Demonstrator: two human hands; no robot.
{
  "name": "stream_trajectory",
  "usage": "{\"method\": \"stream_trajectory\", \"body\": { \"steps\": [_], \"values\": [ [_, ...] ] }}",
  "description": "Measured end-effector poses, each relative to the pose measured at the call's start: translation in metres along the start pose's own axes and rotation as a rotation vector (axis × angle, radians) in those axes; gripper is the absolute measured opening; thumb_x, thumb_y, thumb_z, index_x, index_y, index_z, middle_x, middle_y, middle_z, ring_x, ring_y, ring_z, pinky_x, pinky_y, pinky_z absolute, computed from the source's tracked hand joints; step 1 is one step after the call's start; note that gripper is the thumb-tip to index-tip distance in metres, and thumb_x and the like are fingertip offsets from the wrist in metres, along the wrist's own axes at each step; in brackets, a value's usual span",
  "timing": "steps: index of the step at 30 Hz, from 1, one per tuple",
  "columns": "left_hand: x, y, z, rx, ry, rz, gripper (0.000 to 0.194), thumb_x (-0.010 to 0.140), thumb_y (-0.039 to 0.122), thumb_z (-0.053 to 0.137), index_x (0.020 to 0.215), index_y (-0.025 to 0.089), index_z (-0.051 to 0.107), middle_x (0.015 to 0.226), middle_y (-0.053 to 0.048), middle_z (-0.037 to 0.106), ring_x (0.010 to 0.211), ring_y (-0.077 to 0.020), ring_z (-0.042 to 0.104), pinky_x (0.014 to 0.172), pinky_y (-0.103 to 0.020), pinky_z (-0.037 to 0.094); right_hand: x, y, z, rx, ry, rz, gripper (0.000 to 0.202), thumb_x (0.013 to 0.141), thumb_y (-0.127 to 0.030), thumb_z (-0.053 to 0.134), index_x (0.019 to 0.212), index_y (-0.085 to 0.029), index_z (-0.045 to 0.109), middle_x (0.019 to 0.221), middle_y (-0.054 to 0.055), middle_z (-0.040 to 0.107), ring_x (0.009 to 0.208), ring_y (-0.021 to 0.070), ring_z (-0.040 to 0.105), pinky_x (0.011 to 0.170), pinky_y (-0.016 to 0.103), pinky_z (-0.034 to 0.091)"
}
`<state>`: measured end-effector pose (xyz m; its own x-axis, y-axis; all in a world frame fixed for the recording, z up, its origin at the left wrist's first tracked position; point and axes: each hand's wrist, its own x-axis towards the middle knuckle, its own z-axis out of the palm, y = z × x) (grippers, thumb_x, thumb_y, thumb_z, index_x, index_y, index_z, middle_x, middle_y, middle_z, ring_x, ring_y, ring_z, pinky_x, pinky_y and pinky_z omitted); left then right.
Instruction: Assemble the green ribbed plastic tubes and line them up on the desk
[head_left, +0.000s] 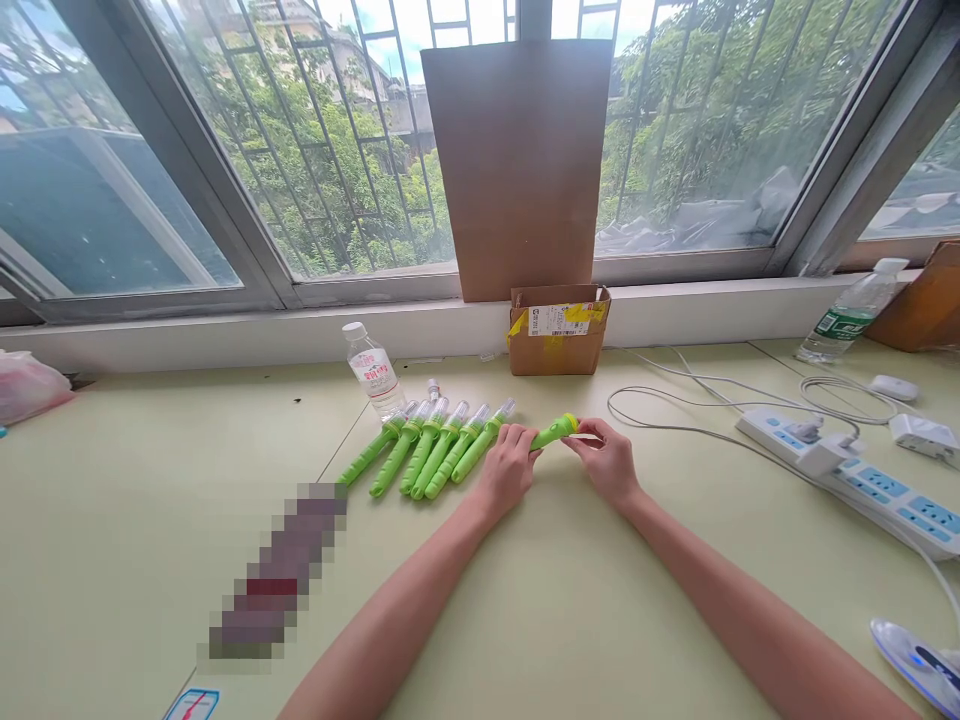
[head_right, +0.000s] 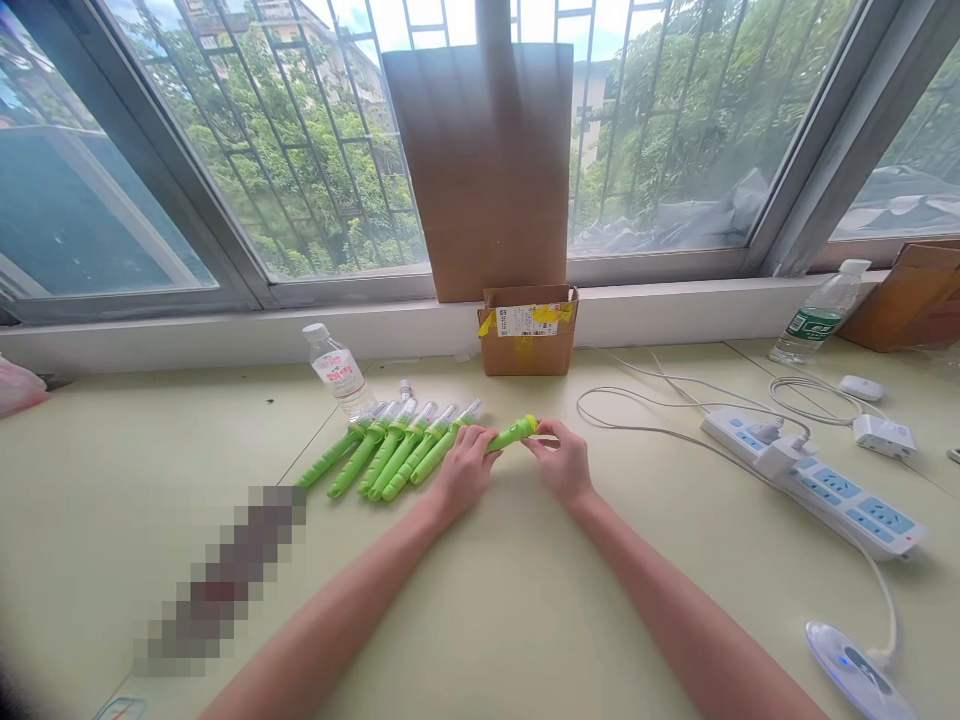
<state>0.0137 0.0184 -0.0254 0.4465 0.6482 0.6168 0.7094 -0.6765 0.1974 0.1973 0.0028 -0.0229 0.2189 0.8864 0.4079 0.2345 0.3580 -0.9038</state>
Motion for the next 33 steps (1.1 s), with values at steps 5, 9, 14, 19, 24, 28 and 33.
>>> {"method": "stream_trajectory", "body": {
  "steps": [5,9,14,19,24,28,33],
  "values": [
    [0.000,-0.001,-0.001,-0.064,0.001,-0.019,0.020,0.088,0.020,0.047,0.108,0.020,0.050,0.098,-0.006,0.055,0.094,-0.0205,0.050,0.078,-0.034,0.047,0.000,-0.001,0.000,0.014,-0.007,0.000,0.036,0.069,-0.050,0.070,0.082,-0.019,0.057,0.099,0.008,0.068,0.081,0.0220,0.067,0.079,0.044,0.057],
    [0.002,-0.001,-0.001,-0.139,-0.007,-0.058,0.019,0.087,0.020,0.049,0.106,0.020,0.053,0.096,-0.006,0.056,0.093,-0.0201,0.052,0.079,-0.035,0.047,0.000,0.000,0.001,0.074,-0.034,0.039,0.038,0.068,-0.049,0.071,0.084,-0.020,0.054,0.102,0.008,0.066,0.078,0.0213,0.068,0.077,0.044,0.058],
    [0.004,-0.003,-0.002,-0.305,-0.015,-0.144,0.017,0.085,0.022,0.053,0.101,0.019,0.057,0.091,-0.005,0.058,0.088,-0.0172,0.054,0.078,-0.032,0.047,0.001,0.001,0.001,0.059,-0.044,-0.016,0.035,0.070,-0.045,0.071,0.088,-0.019,0.055,0.102,0.008,0.065,0.087,0.0217,0.066,0.078,0.043,0.058],
    [0.007,-0.004,-0.005,-0.454,-0.094,-0.266,0.016,0.084,0.027,0.053,0.096,0.019,0.060,0.087,-0.003,0.059,0.083,-0.0158,0.055,0.074,-0.029,0.046,0.001,0.001,0.001,0.024,-0.055,-0.015,0.034,0.071,-0.044,0.071,0.088,-0.020,0.055,0.101,0.007,0.066,0.091,0.0222,0.065,0.078,0.042,0.059],
    [0.009,-0.003,-0.008,-0.548,-0.145,-0.363,0.021,0.084,0.034,0.053,0.097,0.019,0.062,0.089,-0.003,0.061,0.081,-0.0156,0.055,0.068,-0.027,0.045,0.001,0.004,0.001,0.020,-0.046,0.006,0.034,0.071,-0.048,0.069,0.085,-0.020,0.056,0.099,0.008,0.067,0.082,0.0217,0.068,0.080,0.045,0.058],
    [0.010,-0.002,-0.011,-0.597,-0.168,-0.407,0.025,0.085,0.037,0.052,0.098,0.018,0.063,0.092,-0.003,0.063,0.083,-0.0161,0.057,0.070,-0.028,0.044,0.000,0.004,0.003,-0.005,-0.019,-0.026,0.035,0.072,-0.049,0.068,0.087,-0.020,0.057,0.099,0.008,0.067,0.086,0.0225,0.067,0.083,0.045,0.057],
    [0.011,0.000,-0.012,-0.609,-0.181,-0.415,0.025,0.086,0.037,0.050,0.097,0.018,0.063,0.091,-0.003,0.065,0.083,-0.0161,0.057,0.072,-0.028,0.044,0.000,0.003,0.004,0.033,-0.032,-0.039,0.037,0.072,-0.051,0.067,0.089,-0.020,0.055,0.098,0.008,0.067,0.096,0.0239,0.064,0.085,0.045,0.056]
  ]
}}
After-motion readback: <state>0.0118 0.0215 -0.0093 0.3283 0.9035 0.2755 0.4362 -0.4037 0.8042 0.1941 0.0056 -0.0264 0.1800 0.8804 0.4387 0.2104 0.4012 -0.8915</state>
